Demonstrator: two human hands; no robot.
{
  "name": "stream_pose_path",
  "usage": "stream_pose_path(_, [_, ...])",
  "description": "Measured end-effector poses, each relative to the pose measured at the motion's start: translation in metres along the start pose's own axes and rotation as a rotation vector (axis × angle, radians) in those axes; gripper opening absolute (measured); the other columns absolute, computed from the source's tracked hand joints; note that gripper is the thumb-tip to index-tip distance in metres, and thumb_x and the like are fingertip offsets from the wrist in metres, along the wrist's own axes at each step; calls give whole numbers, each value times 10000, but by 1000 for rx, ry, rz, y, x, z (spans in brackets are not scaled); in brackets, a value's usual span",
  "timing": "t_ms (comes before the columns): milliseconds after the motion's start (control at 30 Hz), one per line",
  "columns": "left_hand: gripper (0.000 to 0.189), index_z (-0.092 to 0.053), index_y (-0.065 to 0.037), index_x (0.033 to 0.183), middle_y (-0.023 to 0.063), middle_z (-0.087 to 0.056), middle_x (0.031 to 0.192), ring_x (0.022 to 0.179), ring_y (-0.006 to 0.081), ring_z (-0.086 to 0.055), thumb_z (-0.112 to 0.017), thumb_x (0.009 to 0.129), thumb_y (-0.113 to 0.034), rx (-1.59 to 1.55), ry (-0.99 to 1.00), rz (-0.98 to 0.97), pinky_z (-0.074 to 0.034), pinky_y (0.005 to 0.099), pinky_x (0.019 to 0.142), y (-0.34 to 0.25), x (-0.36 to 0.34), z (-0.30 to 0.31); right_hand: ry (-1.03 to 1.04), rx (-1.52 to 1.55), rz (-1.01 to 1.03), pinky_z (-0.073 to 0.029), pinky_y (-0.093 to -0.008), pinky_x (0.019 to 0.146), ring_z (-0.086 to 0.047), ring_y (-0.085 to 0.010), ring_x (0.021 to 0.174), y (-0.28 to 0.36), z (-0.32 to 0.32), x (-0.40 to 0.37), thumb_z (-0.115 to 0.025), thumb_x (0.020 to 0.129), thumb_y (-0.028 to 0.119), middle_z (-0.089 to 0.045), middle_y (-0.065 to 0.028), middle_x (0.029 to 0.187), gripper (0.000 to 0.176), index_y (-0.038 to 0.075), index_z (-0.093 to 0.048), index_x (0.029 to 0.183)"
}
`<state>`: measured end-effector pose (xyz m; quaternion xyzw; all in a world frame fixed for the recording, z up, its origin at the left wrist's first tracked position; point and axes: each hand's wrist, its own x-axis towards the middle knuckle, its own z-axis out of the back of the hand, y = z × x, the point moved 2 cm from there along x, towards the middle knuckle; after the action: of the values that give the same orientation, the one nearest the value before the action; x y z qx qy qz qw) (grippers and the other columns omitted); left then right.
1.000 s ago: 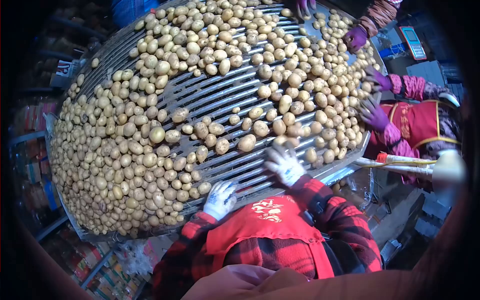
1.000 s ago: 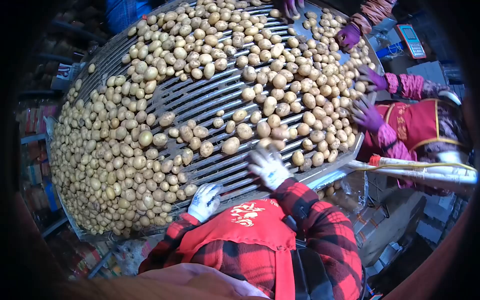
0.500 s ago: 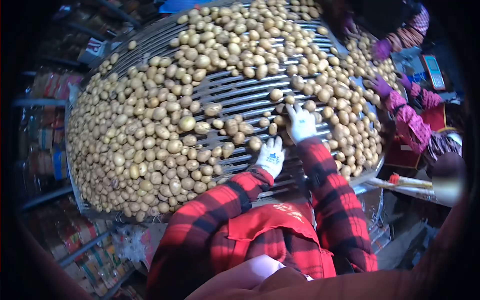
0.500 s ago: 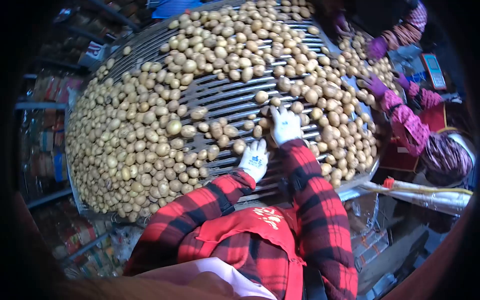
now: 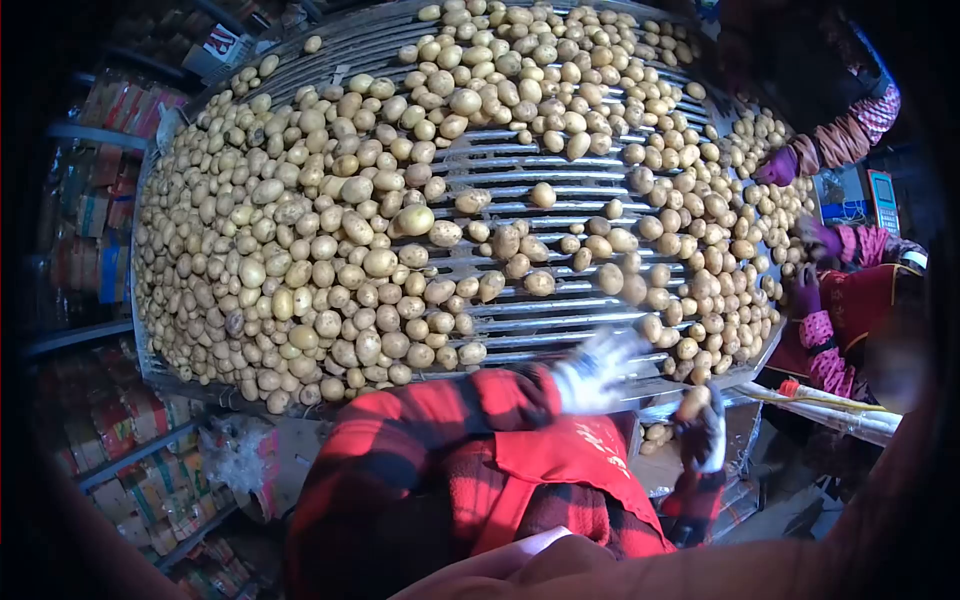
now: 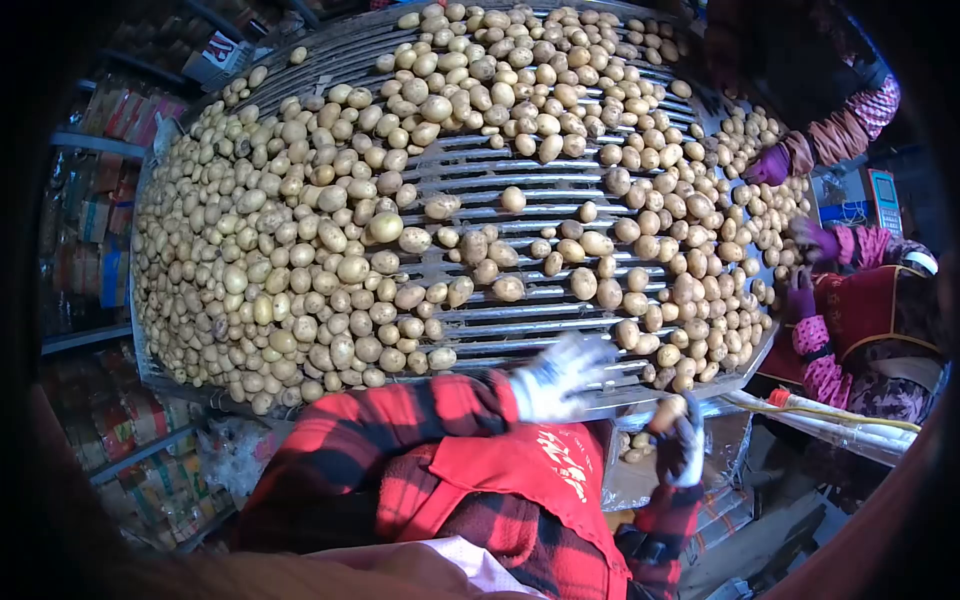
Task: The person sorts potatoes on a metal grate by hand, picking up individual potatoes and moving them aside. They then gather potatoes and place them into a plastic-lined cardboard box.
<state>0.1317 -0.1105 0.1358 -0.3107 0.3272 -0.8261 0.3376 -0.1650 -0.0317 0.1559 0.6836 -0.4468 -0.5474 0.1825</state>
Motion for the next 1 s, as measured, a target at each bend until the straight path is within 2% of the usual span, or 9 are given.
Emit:
stream_pose_path(100, [514,-627,-132,1274,160,-566,1333,1294,365,-496,-701,792,-296,334,-160,287,-351,572,1101,60,-36,54,-299,-82,62,-546,-376,919,-637,-258,1131,-6,52,-24,-721,898,210,-610,-126,1307,628,70,-471,1457])
stream_pose_path(200, [522,-609,-166,1317,136,-542,1400,1313,339,-482,-646,797,-190,957,-249,567,-360,586,1067,122,-77,151,-532,-1584,200,-495,-367,991,-614,-245,1146,-35,104,-10,-687,884,76,-615,-122,1284,462,6,-588,1330])
stream_pose_path(300, [641,-496,-257,1453,99,-435,1527,1350,346,-460,-671,838,-229,1005,-37,767,-324,614,1110,188,-122,208,-421,-700,233,-461,-349,1022,-598,-226,1157,-37,14,25,-641,900,55,-638,-141,1306,480,0,-576,1373])
stream_pose_path(400, [660,-495,-279,1450,78,-464,1487,1319,330,-483,-702,827,-213,905,35,916,-409,575,1055,185,-99,212,-103,-849,384,-478,-317,997,-620,-193,1119,-53,-75,69,-622,933,77,-652,-121,1264,460,-12,-580,1382])
stream_pose_path(533, [636,-525,-89,1418,201,-629,1242,1090,383,-647,-771,882,-326,-74,-548,634,-533,455,954,117,-66,143,314,200,-182,-486,-397,1038,-618,-237,1196,-64,-183,80,-619,999,214,-522,-123,1450,557,54,-440,1503])
stream_pose_path(600, [613,-536,-84,1425,199,-599,1329,1202,376,-604,-756,883,-270,-192,-210,457,-486,457,1030,43,-43,99,507,119,33,-515,-427,1019,-627,-259,1193,-70,-192,77,-582,1033,322,-493,-133,1480,568,70,-415,1514])
stream_pose_path(667, [608,-543,-101,1427,189,-582,1374,1257,375,-570,-741,878,-272,105,-23,204,-436,465,1092,19,-39,84,509,718,-397,-540,-438,1008,-614,-264,1226,-95,-168,85,-598,1030,324,-524,-142,1451,565,70,-416,1500])
stream_pose_path(800, [665,-501,-60,1464,202,-479,1502,1396,368,-437,-696,884,-320,477,216,499,-353,475,1148,81,-17,117,553,-363,562,-546,-383,1000,-668,-251,1149,-87,-110,35,-727,954,225,-608,-102,1339,595,56,-456,1456])
stream_pose_path(1000, [736,-333,-250,1576,163,-354,1586,1420,474,-331,-576,934,-516,1061,228,479,-342,622,1109,171,-42,84,220,-160,516,-525,-399,1039,-620,-299,1246,-106,-66,-77,-577,955,8,-596,-186,1356,462,15,-483,1407])
